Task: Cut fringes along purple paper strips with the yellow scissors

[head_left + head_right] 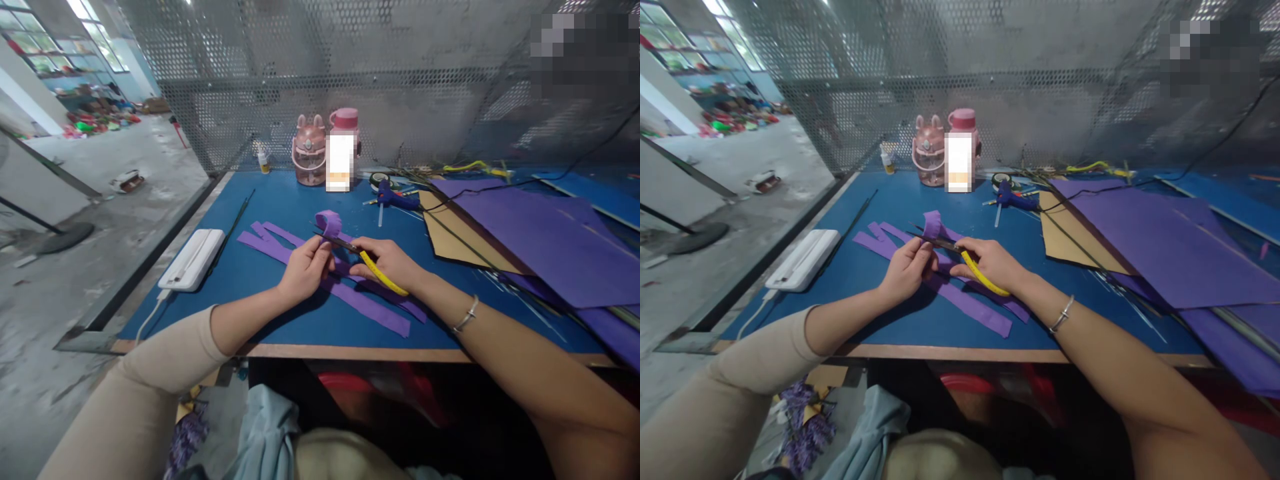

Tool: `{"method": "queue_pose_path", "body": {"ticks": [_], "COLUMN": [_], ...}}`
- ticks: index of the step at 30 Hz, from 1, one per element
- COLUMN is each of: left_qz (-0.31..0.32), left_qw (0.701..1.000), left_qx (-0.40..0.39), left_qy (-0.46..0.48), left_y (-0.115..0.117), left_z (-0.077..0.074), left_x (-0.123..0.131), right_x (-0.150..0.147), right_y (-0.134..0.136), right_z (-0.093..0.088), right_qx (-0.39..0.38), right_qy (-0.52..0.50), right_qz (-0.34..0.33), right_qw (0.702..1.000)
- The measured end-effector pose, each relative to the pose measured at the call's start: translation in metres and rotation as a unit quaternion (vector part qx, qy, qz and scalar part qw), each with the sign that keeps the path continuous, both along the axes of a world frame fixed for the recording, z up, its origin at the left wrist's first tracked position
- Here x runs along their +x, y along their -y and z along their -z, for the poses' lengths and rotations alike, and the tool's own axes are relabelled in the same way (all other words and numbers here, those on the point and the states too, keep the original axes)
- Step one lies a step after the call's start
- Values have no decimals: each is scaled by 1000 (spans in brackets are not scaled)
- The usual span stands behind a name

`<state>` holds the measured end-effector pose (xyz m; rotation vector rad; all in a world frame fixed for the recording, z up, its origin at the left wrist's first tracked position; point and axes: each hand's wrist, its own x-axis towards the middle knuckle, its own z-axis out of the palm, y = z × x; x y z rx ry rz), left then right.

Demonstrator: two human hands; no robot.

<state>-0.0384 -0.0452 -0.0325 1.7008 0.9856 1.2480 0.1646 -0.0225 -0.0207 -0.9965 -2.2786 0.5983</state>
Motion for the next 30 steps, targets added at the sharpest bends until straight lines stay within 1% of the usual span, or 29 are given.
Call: {"method": "queue_pose_path", "body": {"ticks": [4, 10, 14, 16, 19, 24, 30], "left_qz": [0, 1, -5, -8, -11, -10, -6], "left_qw": [1000, 999, 998, 998, 999, 1000, 1000], "left_qx": [-11, -26, -45, -43, -27, -5, -11], "left_qy": [15, 23, 36, 39, 32, 14, 12], "left_y": [0, -1, -1, -1, 0, 0, 1], "left_z": [1, 4, 3, 2, 1, 1, 2], "left_x": [0, -1, 0, 0, 0, 1, 0], "right_x": [0, 0, 0, 0, 2, 3, 2], "right_y": [1, 0, 0, 0, 0, -1, -1], "right_z": [1, 3, 1, -1, -2, 0, 0], "right_qx": [4, 19, 20, 21, 17, 18, 25], "right_qy": [-4, -4, 32, 62, 84, 80, 71], "right_qz": [24, 37, 55, 50, 22, 2, -5], "right_qw": [1000, 999, 998, 997, 996, 997, 997]}}
